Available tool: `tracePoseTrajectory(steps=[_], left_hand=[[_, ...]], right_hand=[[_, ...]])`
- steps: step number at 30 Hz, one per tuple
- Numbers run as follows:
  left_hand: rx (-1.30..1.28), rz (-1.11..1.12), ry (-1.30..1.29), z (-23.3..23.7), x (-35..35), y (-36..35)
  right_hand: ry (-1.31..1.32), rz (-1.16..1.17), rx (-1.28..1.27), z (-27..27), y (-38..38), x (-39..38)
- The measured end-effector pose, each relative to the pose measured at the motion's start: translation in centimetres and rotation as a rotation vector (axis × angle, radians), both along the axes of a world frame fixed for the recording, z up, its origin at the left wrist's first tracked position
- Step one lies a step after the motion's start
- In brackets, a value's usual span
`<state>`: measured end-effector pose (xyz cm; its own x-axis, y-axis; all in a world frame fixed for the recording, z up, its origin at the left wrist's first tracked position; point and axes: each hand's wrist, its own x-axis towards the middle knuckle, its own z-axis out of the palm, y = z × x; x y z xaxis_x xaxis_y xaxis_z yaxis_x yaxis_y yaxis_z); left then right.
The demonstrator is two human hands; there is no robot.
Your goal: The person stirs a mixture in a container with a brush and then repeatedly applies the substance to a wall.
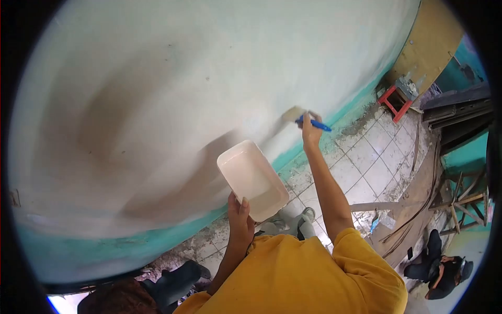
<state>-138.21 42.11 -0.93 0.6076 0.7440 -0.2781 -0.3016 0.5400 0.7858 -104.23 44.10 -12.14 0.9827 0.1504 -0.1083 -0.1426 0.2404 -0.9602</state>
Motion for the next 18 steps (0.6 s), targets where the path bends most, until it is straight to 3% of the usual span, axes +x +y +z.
tracePoseTrajectory(steps=[5, 8, 10, 12, 15, 18], left_hand=[[-0.004, -0.053, 0.028, -0.3, -1.2, 1.4], [-0.002, -0.064, 0.024, -0.1, -1.6, 1.7], [-0.002, -0.06, 0.034, -0.3, -1.9, 1.9], [0.013, -0.068, 0.015, -0.7, -2.5, 2.1], [0.038, -0.094, 0.015, -0.4, -2.7, 2.2], [0.059, -0.086, 0.046, -1.2, -3.0, 2.5]], right_hand=[[-0.297, 0.009, 0.254, 16.3, 0.6, 1.4], [-0.322, 0.012, 0.434, 18.5, 0.4, 2.3], [-0.338, 0.017, 0.519, 16.8, 0.4, 2.5], [-0.235, 0.045, 0.534, 11.4, 1.0, 1.6], [0.024, -0.018, 0.388, 1.4, 1.4, 0.6], [0.136, -0.036, 0.232, -1.8, -0.3, 0.0]])
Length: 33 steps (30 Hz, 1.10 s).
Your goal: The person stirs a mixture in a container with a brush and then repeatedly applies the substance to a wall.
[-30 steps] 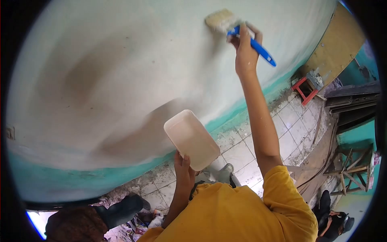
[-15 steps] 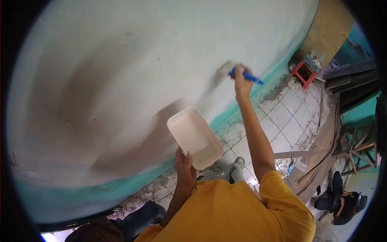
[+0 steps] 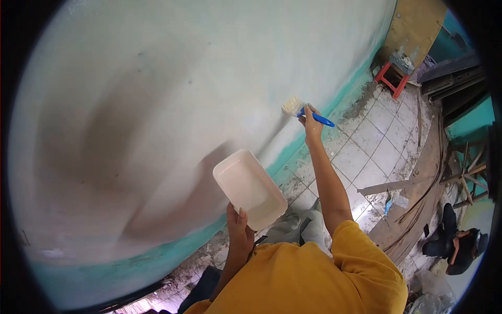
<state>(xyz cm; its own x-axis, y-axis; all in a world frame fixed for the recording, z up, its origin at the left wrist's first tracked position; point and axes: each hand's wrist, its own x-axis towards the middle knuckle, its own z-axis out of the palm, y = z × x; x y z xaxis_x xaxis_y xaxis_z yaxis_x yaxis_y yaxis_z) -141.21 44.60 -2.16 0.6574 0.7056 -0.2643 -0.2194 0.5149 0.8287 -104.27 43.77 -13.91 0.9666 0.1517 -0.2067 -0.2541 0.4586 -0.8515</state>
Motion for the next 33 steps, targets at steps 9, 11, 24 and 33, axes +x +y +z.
tracePoseTrajectory(steps=[9, 11, 24, 33], left_hand=[[-0.061, -0.038, 0.058, 0.8, 0.4, 0.0], [-0.036, -0.059, 0.024, 0.1, 0.1, 0.2], [-0.062, -0.05, 0.05, -0.6, -0.7, 0.0], [-0.081, -0.093, -0.007, -0.3, 0.3, -0.2]], right_hand=[[-0.248, 0.035, 0.212, 17.4, -1.7, 1.9], [-0.305, 0.043, 0.264, 19.3, -2.0, 1.7], [0.057, 0.046, -0.138, -1.2, -2.3, 0.8], [-0.298, 0.082, 0.402, 18.9, -3.0, 3.0]])
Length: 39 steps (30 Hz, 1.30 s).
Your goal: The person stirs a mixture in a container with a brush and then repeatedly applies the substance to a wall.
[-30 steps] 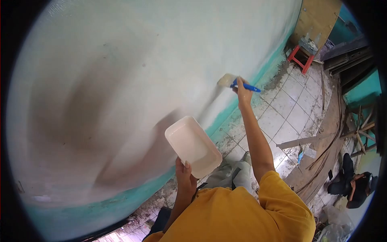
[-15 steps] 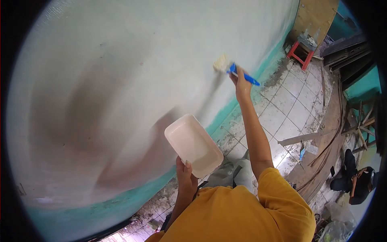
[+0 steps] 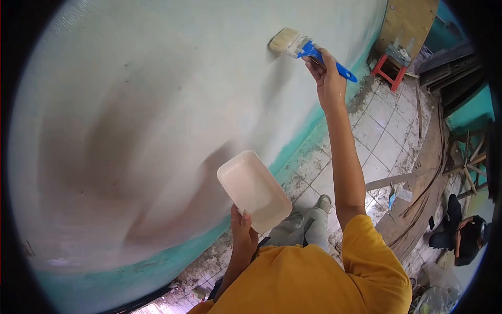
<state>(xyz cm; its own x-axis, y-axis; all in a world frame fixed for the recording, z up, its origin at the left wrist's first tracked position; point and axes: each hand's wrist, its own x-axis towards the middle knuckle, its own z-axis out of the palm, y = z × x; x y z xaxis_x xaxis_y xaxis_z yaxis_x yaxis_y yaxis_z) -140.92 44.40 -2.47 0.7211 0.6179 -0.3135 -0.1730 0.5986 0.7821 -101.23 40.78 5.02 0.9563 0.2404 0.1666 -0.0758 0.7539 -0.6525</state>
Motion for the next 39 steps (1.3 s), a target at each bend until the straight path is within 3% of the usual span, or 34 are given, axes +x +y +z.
tracePoseTrajectory(steps=[3, 8, 12, 13, 18, 22, 25, 29, 32, 35, 39], left_hand=[[0.057, 0.01, 0.008, 0.6, 0.7, -0.2], [0.12, -0.022, 0.033, -0.8, 0.5, 0.1], [0.031, 0.033, 0.103, -0.9, 1.3, 0.0], [0.031, 0.027, 0.108, -0.7, 1.5, 0.1], [0.069, -0.006, 0.027, -1.5, 1.3, 0.4], [0.031, -0.015, 0.025, 0.1, 1.8, 0.2], [0.024, -0.016, 0.03, 0.3, 1.5, 0.2], [0.047, -0.037, 0.025, 0.4, 1.3, 0.1], [0.058, -0.046, 0.047, 0.3, 1.1, 0.3], [0.065, -0.053, 0.055, 0.1, 0.6, 0.4], [0.048, -0.036, 0.035, -0.2, 0.0, 0.8]], right_hand=[[-0.012, -0.012, 0.019, -6.2, 1.6, 0.6], [0.273, -0.07, -0.337, -21.7, 0.7, -0.9], [0.381, -0.077, -0.545, -25.5, -0.4, -1.3], [0.387, -0.081, -0.544, -24.2, -0.2, -1.2], [0.143, -0.095, -0.242, -6.8, 0.3, -0.4], [0.022, -0.072, 0.031, -2.6, -0.1, -0.3], [0.127, -0.022, -0.007, -10.9, 1.4, -0.1], [0.369, -0.02, -0.359, -24.1, 0.7, -2.7], [0.433, -0.028, -0.491, -27.7, 0.0, -3.5], [0.299, -0.063, -0.524, -20.6, 0.8, -3.4], [0.092, -0.135, -0.264, -5.8, 1.2, -3.9]])
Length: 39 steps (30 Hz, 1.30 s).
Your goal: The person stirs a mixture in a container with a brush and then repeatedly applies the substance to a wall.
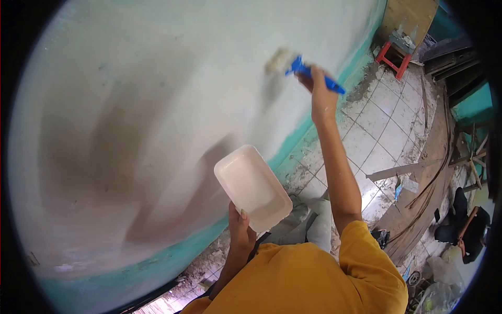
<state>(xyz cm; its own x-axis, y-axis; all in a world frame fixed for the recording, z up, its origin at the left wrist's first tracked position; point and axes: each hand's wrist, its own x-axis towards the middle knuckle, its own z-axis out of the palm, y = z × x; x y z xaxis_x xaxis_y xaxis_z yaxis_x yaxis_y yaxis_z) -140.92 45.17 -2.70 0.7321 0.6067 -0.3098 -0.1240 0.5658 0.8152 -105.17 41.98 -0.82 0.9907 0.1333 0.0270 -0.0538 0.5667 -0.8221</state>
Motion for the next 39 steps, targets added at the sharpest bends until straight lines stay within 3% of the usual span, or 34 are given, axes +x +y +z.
tracePoseTrajectory(steps=[2, 4, 6, 10, 14, 15, 20, 23, 25, 29, 32, 36, 39], left_hand=[[-0.004, 0.017, 0.009, 0.7, 0.0, -0.1], [-0.004, 0.033, 0.012, 1.1, -0.1, 0.0], [-0.024, 0.044, 0.003, 1.2, -0.3, 0.2], [0.041, -0.001, -0.067, -0.1, -1.3, 1.0], [0.045, 0.004, -0.032, 0.2, -1.4, 1.3], [0.045, 0.006, -0.02, 0.2, -1.5, 1.3], [0.063, -0.022, -0.042, 0.9, -1.3, 1.6], [0.074, -0.036, -0.074, 0.3, -1.5, 2.0], [0.09, -0.046, -0.102, 0.4, -1.1, 2.3], [0.114, -0.05, -0.115, 1.0, -0.7, 2.4], [0.13, -0.048, -0.138, 1.6, -0.1, 2.2], [0.107, -0.052, -0.155, 1.5, 0.9, 2.3], [0.073, -0.032, -0.185, 1.9, 1.9, 2.4]], right_hand=[[-0.068, 0.035, 0.206, 3.7, -0.2, -0.1], [-0.085, 0.045, 0.261, 4.0, 0.2, -0.7], [-0.014, 0.073, 0.29, -0.3, 1.6, -1.1], [0.186, 0.092, 0.014, -13.5, 1.8, -5.4], [0.258, 0.082, -0.179, -16.8, 0.7, -5.5], [0.231, 0.033, -0.248, -14.9, 0.8, -5.0], [0.008, 0.046, -0.018, 2.7, 1.5, -4.6], [-0.053, 0.06, 0.15, 6.2, 1.0, -4.8], [-0.069, 0.08, 0.22, 5.1, 1.3, -4.6], [0.09, 0.083, 0.088, -6.9, 2.7, -5.3], [0.185, 0.084, -0.043, -12.7, 1.3, -5.7], [0.17, 0.061, -0.207, -10.5, -0.6, -5.0], [0.015, 0.054, -0.203, -3.1, -3.1, -5.4]])
